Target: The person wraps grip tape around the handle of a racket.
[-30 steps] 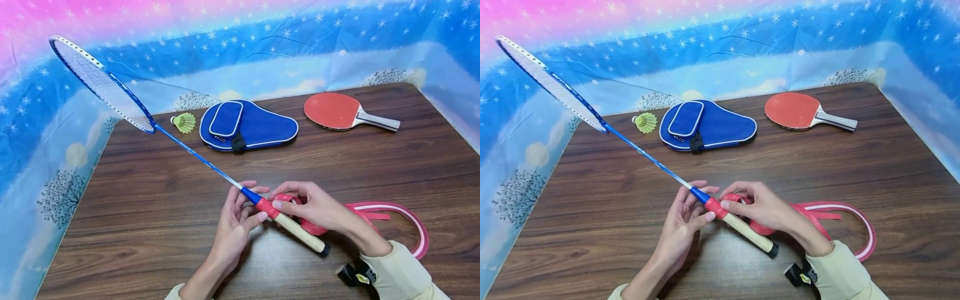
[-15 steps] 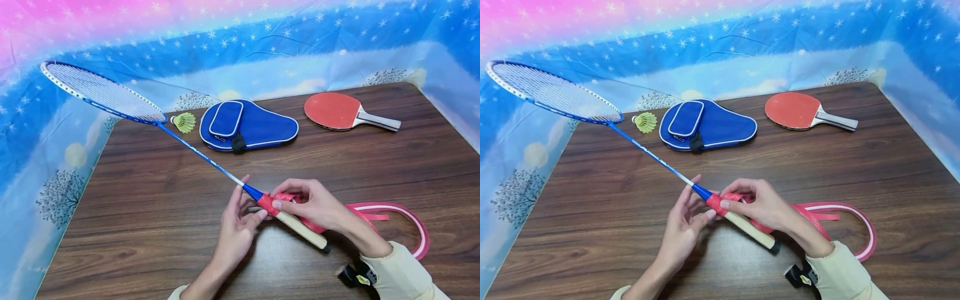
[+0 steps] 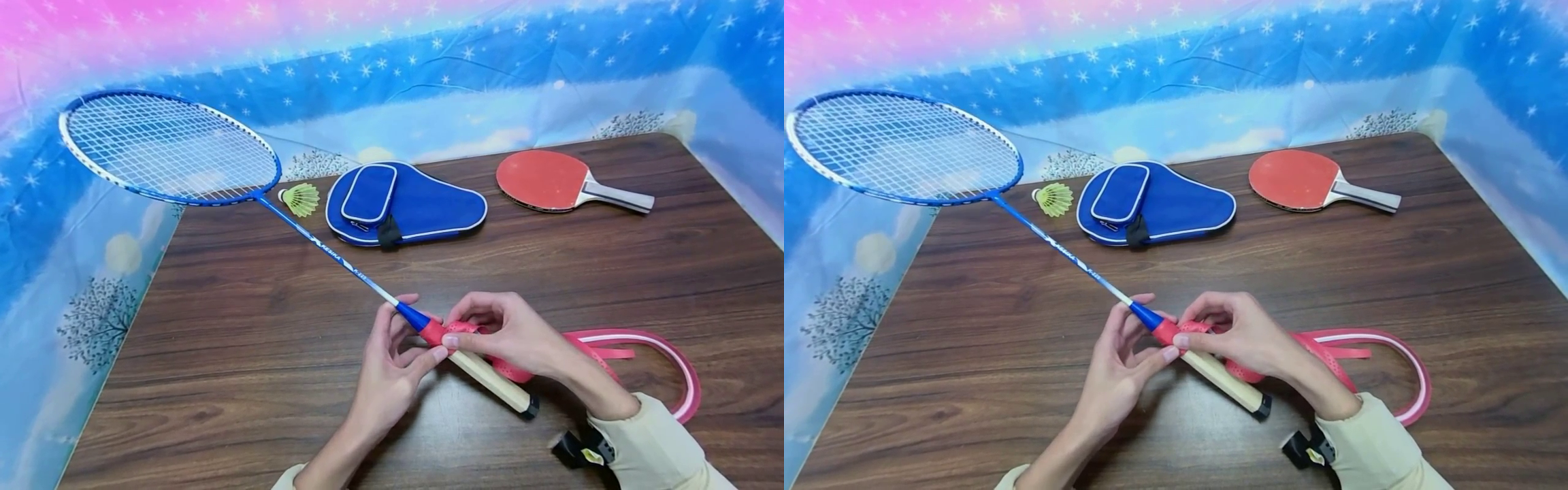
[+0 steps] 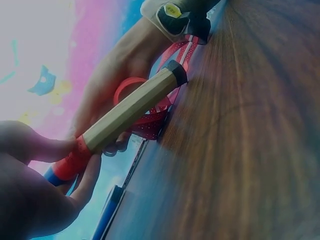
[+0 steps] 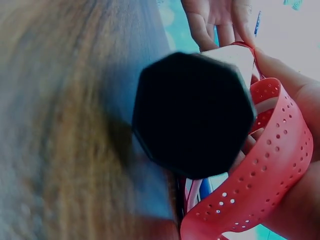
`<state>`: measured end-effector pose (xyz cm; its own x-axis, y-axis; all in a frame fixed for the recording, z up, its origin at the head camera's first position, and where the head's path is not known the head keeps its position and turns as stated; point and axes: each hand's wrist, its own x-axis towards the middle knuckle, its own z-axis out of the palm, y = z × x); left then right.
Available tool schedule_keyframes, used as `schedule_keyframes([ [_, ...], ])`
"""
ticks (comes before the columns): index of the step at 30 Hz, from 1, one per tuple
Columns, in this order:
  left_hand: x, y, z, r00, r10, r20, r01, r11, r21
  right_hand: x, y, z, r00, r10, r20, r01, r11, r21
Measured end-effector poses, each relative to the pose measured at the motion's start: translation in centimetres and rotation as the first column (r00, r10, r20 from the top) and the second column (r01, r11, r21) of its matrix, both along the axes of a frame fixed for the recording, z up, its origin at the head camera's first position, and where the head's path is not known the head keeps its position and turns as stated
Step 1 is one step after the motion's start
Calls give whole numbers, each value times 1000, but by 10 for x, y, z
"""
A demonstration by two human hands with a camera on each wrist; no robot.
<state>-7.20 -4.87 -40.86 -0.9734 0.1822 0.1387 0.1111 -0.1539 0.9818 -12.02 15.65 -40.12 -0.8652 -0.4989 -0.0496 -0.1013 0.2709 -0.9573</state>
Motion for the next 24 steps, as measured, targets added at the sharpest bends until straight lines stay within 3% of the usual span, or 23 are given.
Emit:
schedule_keyframes([
  [7,2,1,-2,999,-17,27,16,998,63,-1,0,-6,996,85,-35,-85,996,2],
  [14,1,0,-1,998,-15,59,12,999,46,-2,2,-7,982,170,-85,-174,984,-45],
  [18,1,0,0,998,-10,63,7,999,42,-3,4,-7,984,133,-116,-140,989,-52],
  [24,2,-1,0,999,0,52,-2,999,48,-4,5,-8,995,58,-83,-61,997,-39],
])
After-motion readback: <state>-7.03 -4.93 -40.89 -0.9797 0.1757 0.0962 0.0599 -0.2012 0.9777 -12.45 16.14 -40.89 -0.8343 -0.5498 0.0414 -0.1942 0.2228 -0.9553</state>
